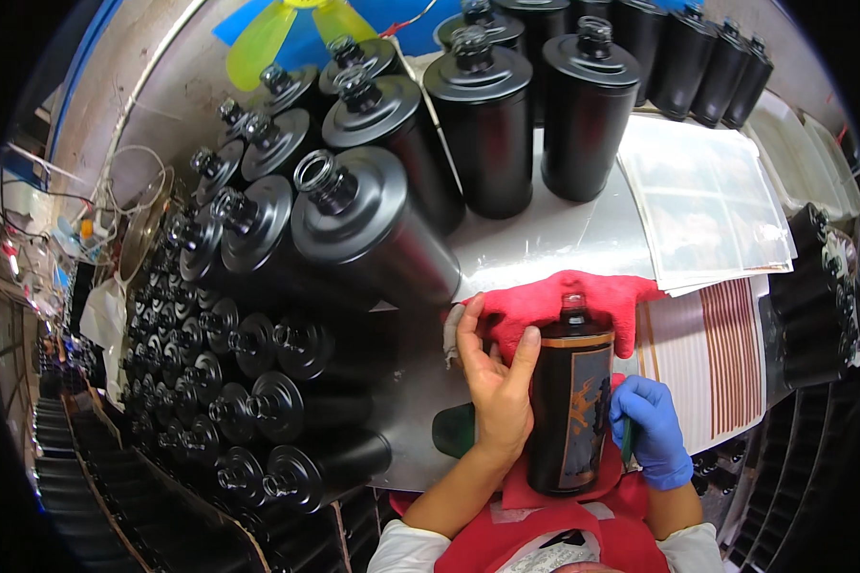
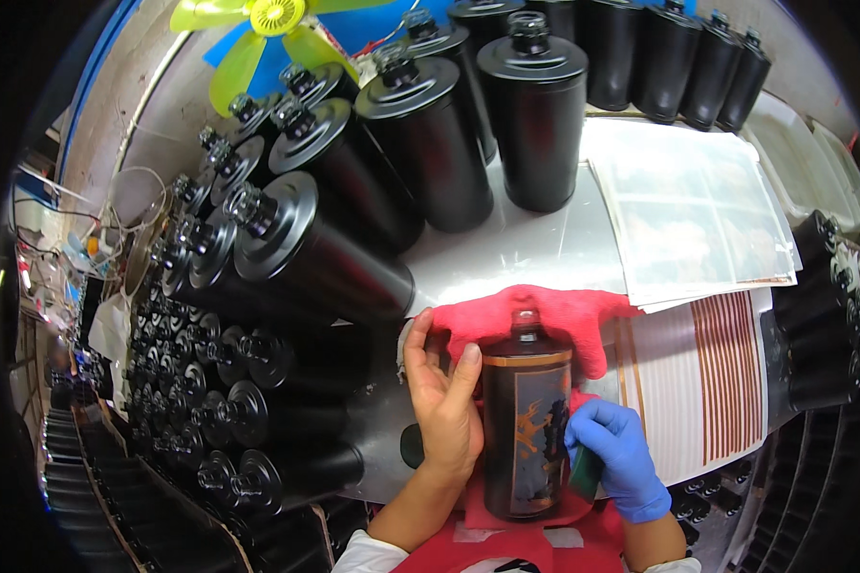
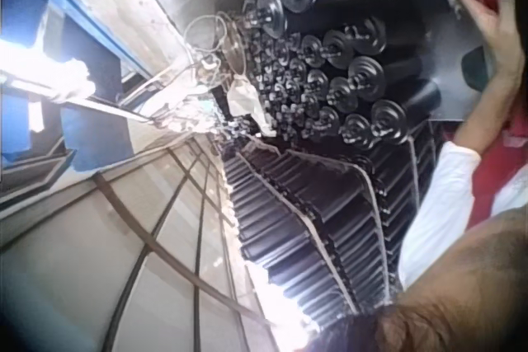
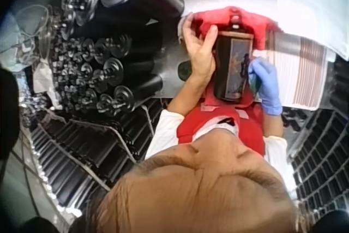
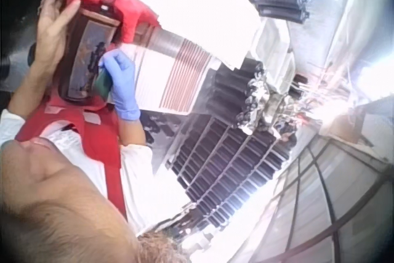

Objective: The person applies decorative labels to black cylindrical bottles. They wipe the bottle surface with a green sponge, peel a label from a sheet, and carefully align and smooth it onto the bottle. The person also applies thin copper strips to the top and bottom rims of the bottle.

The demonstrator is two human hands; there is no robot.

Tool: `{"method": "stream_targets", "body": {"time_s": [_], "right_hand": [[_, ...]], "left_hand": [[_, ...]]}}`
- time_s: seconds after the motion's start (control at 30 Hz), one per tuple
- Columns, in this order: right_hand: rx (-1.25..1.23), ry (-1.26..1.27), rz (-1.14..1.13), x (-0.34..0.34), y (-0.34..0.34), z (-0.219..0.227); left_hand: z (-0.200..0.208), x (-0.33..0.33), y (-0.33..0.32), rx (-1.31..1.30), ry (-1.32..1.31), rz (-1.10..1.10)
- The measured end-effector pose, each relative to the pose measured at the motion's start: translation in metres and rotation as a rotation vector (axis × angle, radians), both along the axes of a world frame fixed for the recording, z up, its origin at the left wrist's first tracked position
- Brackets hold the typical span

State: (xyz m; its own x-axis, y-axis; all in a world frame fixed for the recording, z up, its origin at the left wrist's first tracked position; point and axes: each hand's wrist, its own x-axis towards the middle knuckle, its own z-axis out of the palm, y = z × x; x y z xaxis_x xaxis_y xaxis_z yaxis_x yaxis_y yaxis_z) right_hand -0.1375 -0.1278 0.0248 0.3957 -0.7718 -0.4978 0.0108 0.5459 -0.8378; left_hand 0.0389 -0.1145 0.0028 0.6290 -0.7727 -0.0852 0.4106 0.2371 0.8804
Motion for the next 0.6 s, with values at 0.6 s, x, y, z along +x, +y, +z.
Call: {"method": "stream_targets", "body": {"time_s": [0.6], "right_hand": [[0.006,-0.044,-0.061,-0.0024,0.0010,-0.0024]], "left_hand": [[0.0019,-0.0048,-0.0055,0.043,-0.130,-0.030]]}}
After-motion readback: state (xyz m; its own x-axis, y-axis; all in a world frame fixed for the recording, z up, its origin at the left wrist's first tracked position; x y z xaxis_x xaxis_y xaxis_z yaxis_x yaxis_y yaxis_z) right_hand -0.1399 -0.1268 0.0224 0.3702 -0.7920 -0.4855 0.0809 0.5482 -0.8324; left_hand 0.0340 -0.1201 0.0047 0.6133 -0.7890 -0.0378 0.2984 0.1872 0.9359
